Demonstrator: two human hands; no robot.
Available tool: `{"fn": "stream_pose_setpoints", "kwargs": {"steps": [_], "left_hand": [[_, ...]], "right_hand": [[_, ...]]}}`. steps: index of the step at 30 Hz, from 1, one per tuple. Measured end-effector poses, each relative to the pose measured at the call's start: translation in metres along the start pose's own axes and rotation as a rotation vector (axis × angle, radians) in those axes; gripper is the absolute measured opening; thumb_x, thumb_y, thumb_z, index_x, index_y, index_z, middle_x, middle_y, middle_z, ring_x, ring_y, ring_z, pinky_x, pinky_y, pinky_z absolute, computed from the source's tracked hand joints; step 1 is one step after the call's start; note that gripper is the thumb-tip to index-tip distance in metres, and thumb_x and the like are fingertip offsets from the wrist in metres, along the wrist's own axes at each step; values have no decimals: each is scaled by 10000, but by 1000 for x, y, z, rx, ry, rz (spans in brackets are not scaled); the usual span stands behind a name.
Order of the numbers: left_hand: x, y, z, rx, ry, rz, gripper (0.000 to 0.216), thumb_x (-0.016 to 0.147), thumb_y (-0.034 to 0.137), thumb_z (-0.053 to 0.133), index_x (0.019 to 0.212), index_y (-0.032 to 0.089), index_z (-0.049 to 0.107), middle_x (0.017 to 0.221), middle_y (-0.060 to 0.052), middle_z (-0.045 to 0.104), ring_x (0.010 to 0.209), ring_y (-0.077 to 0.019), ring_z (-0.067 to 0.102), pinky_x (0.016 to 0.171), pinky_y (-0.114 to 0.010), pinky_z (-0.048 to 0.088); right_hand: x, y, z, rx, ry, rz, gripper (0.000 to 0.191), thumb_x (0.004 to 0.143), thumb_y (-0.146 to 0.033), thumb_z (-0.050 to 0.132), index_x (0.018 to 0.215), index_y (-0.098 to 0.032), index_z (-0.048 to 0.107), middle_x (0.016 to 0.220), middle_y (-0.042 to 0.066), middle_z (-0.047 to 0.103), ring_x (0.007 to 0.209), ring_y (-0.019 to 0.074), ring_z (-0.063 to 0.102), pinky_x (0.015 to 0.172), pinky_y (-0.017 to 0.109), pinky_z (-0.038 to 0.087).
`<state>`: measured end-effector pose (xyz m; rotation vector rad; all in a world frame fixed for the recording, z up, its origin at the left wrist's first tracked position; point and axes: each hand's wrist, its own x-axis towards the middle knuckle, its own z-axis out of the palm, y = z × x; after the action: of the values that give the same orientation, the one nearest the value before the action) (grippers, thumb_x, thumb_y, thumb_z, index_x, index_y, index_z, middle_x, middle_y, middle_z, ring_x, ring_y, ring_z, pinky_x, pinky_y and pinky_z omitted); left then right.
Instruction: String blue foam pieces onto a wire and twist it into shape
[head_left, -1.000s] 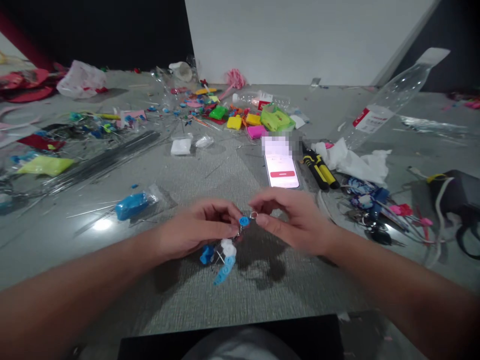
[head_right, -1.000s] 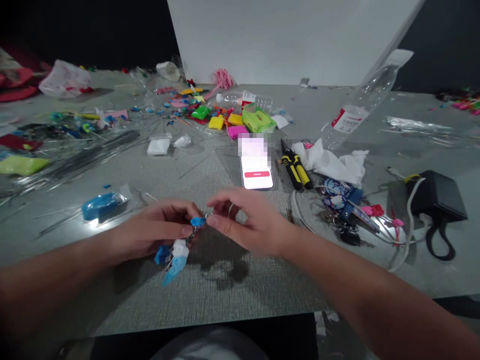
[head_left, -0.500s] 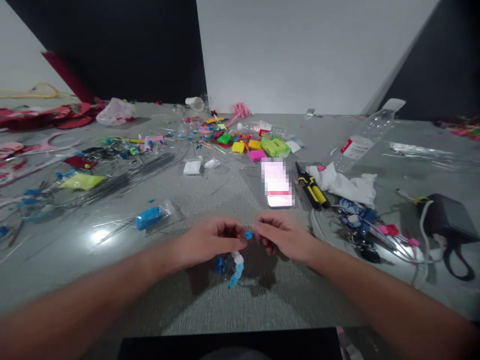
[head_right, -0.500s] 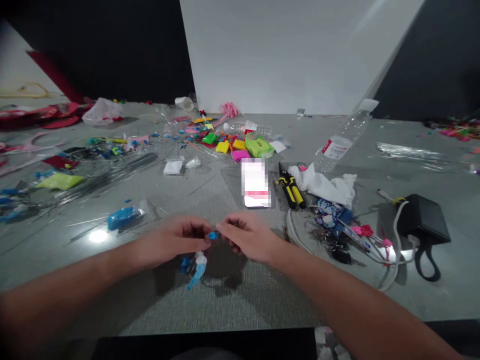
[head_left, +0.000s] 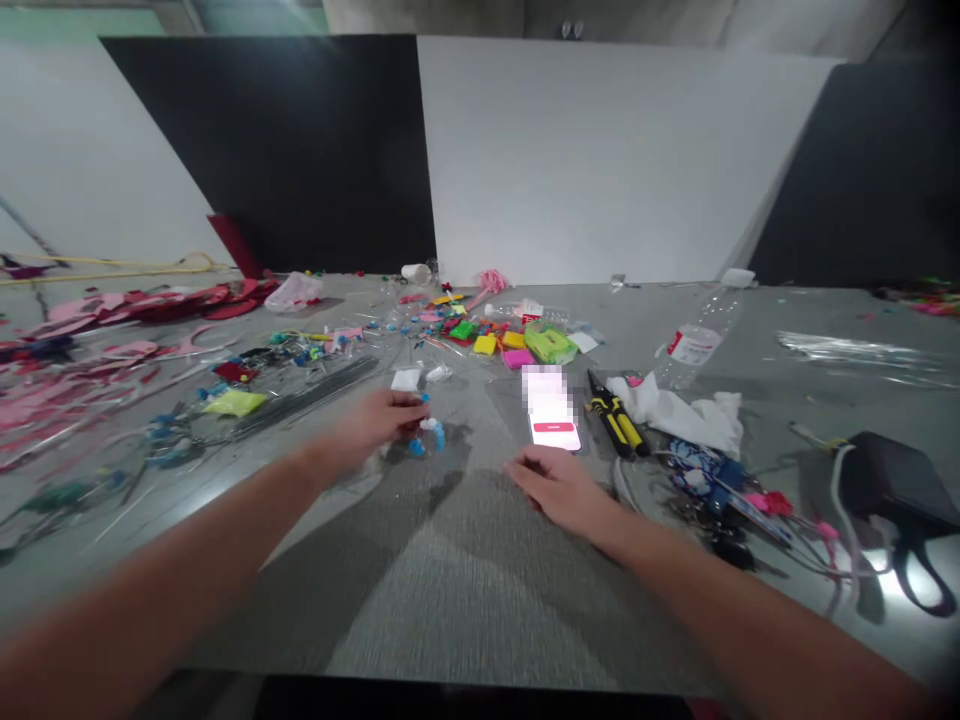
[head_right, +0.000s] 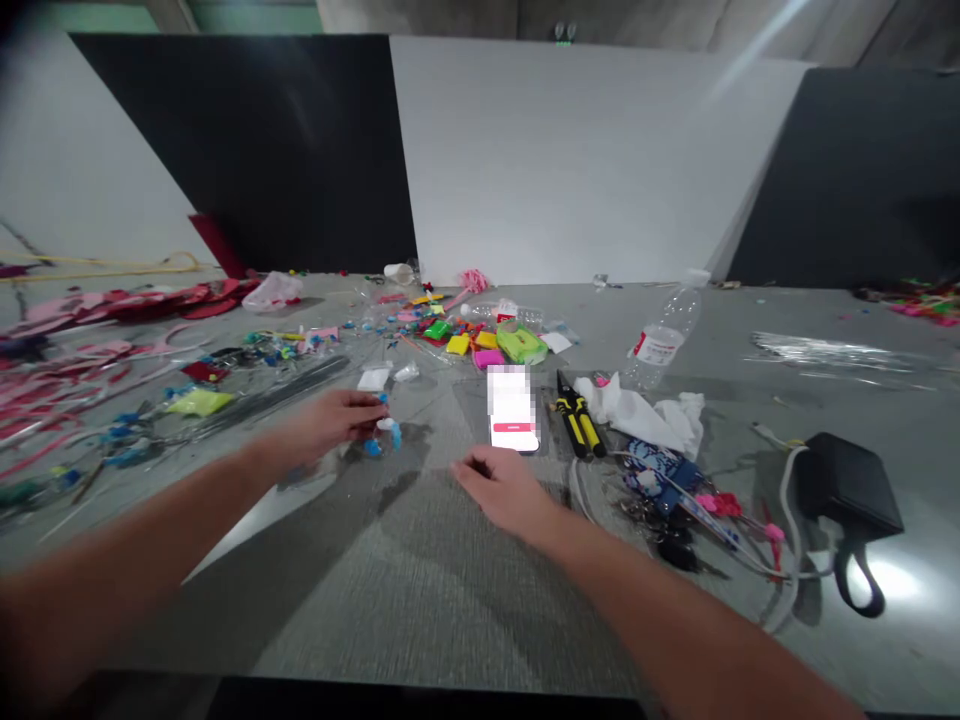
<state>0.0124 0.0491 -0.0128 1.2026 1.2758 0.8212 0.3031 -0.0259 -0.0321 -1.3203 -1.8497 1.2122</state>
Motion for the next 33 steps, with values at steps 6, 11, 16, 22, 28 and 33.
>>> {"fn": "stream_pose_setpoints", "kwargs": {"steps": [6, 11, 16, 22, 28, 33], "left_hand": [[13, -2, -45, 181, 49, -74, 289, 921, 352, 712, 1087, 120, 673, 1044, -73, 694, 920, -208, 678, 824, -356, 580], [22, 5, -53, 347, -62, -130, 360, 980, 351, 636, 1284, 159, 612, 1275, -116, 639, 1073, -248, 662, 897, -458, 584], [41, 24, -33, 508, -198, -60, 356, 978, 349, 640, 1277, 157, 617, 1279, -115, 639, 1086, -254, 659, 908, -464, 580], [62, 55, -9, 665, -342, 15, 261, 943, 320, 684, 1127, 135, 678, 1116, -81, 693, 957, -210, 674, 836, -397, 579], [27, 71, -66, 731, -212, 8, 292, 652, 309, 843, 897, 161, 787, 857, -41, 748, 798, -181, 628, 733, -255, 470], [-34, 56, -116, 806, -34, -92, 339, 639, 411, 819, 881, 177, 784, 815, -60, 752, 797, -214, 643, 743, -281, 486]], "right_hand": [[-1, -1, 1, -161, 19, -100, 258, 929, -347, 574, 742, -177, 626, 685, -1, 579, 675, 139, 498, 616, 274, 337], [0, 0, 3, -235, -4, -132, 275, 938, -342, 557, 746, -166, 643, 684, 0, 585, 670, 138, 495, 611, 272, 324], [5, 3, 1, -274, -23, -163, 271, 933, -316, 574, 712, -168, 626, 649, -14, 553, 641, 125, 459, 592, 268, 299], [5, 6, -2, -297, -66, -190, 259, 946, -319, 580, 741, -168, 624, 676, -18, 550, 663, 119, 459, 610, 264, 306], [2, 5, -3, -306, -94, -189, 269, 961, -321, 552, 751, -165, 618, 682, -2, 566, 652, 129, 470, 599, 273, 295], [5, 6, 2, -315, -111, -223, 264, 950, -306, 558, 725, -173, 591, 689, 2, 562, 669, 137, 478, 620, 284, 307]]}}
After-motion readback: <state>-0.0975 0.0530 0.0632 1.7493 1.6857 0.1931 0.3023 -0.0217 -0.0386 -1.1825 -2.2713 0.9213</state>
